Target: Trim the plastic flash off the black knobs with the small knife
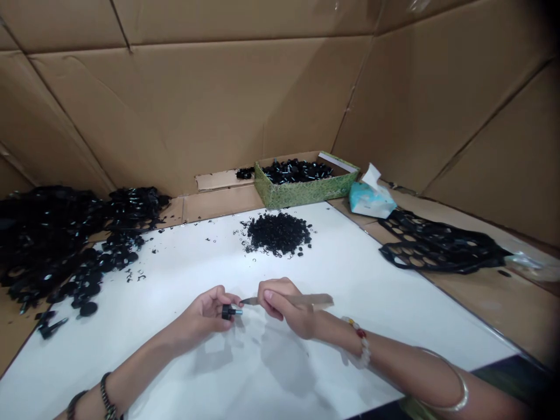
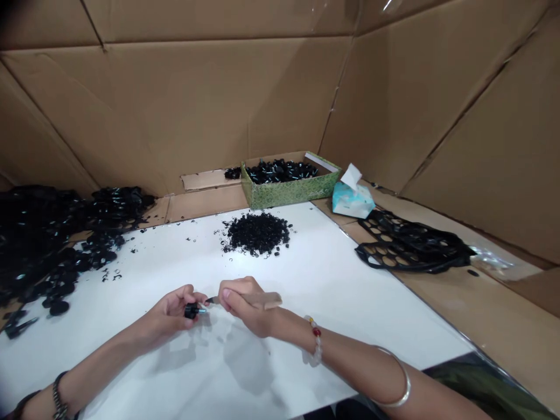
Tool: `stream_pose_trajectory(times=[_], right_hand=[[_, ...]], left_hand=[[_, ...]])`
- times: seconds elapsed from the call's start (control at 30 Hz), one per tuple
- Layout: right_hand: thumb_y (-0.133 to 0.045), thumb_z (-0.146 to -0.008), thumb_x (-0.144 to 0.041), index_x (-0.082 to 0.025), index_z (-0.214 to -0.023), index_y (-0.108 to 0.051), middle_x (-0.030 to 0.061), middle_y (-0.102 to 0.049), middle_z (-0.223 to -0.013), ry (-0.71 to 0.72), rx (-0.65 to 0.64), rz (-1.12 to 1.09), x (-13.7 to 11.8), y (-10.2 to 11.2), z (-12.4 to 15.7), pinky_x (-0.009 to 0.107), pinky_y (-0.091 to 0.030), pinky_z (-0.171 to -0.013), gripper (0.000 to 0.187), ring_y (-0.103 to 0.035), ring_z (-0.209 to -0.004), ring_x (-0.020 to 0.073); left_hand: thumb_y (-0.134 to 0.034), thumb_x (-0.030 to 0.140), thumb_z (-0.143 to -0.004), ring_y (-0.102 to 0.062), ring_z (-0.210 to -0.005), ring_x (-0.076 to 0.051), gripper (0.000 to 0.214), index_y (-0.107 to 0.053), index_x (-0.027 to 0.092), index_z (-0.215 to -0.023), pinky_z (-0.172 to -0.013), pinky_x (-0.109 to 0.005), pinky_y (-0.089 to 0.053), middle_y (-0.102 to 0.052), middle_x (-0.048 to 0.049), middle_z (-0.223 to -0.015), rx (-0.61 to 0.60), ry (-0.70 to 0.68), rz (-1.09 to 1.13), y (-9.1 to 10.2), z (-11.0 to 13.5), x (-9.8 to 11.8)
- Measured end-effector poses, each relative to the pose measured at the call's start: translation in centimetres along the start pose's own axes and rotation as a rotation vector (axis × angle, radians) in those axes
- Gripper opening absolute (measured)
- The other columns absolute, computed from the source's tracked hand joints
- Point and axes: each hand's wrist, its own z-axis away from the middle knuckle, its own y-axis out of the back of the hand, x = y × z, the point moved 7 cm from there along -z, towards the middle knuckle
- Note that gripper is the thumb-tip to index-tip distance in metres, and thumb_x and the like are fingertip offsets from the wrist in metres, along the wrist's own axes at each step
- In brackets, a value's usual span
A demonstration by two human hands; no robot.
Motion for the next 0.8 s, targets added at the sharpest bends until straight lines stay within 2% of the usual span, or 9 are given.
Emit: stream_pose_trajectory(times=[0.27, 0.43, 0.67, 0.8], right_hand=[[-0.035, -0.089, -0.035, -0.018, -0.055, -0.041, -0.0052, -0.034, -0.039, -0.163, 0.086, -0.225, 1.3, 0.4, -0.4, 0.023, -0.023, -0.044, 0.038, -0.029, -0.041, 0.0083], [-0.037, -0.087, -0.035, -0.017, -0.059, -0.045, -0.0054, -0.036, -0.039, -0.269, 0.146, -0.338, 2.1, 0.6, -0.5, 0.022, -0.02, -0.041, 0.034, -0.029, -0.038, 0.0073], [-0.04, -0.086, -0.038, -0.016, -0.06, -0.046, -0.0071, -0.034, -0.037, -0.298, 0.172, -0.515, 3.5, 0.6, -0.8, 0.021, -0.013, -0.039, 0.034, -0.025, -0.034, 0.0054], [-0.04, -0.086, -0.036, -0.016, -0.061, -0.047, -0.0068, -0.036, -0.039, -0.295, 0.193, -0.54, 4.0, 0.7, -0.8, 0.022, -0.013, -0.04, 0.032, -0.026, -0.034, 0.0053]], left_hand=[[-0.076, 0.006, -0.062, -0.057, -0.079, -0.01, 0.033, -0.05, 0.017, -0.078, -0.068, -0.022, -0.04, -0.059, -0.0024, -0.105, 0.001, 0.007, 0.057, -0.5, 0.1, 0.2], [-0.076, 0.006, -0.062, -0.056, -0.076, -0.009, 0.032, -0.05, 0.017, -0.078, -0.069, -0.021, -0.039, -0.061, -0.0029, -0.103, 0.049, 0.009, 0.092, -0.3, -0.1, 0.3], [-0.077, 0.006, -0.057, -0.054, -0.069, -0.008, 0.033, -0.051, 0.016, -0.075, -0.064, -0.02, -0.039, -0.065, -0.0057, -0.098, 0.095, -0.01, 0.163, 0.3, -0.3, 0.2], [-0.076, 0.003, -0.056, -0.055, -0.067, -0.008, 0.033, -0.052, 0.015, -0.075, -0.061, -0.019, -0.039, -0.065, -0.0072, -0.098, 0.121, -0.003, 0.194, 0.2, -0.3, 0.3]])
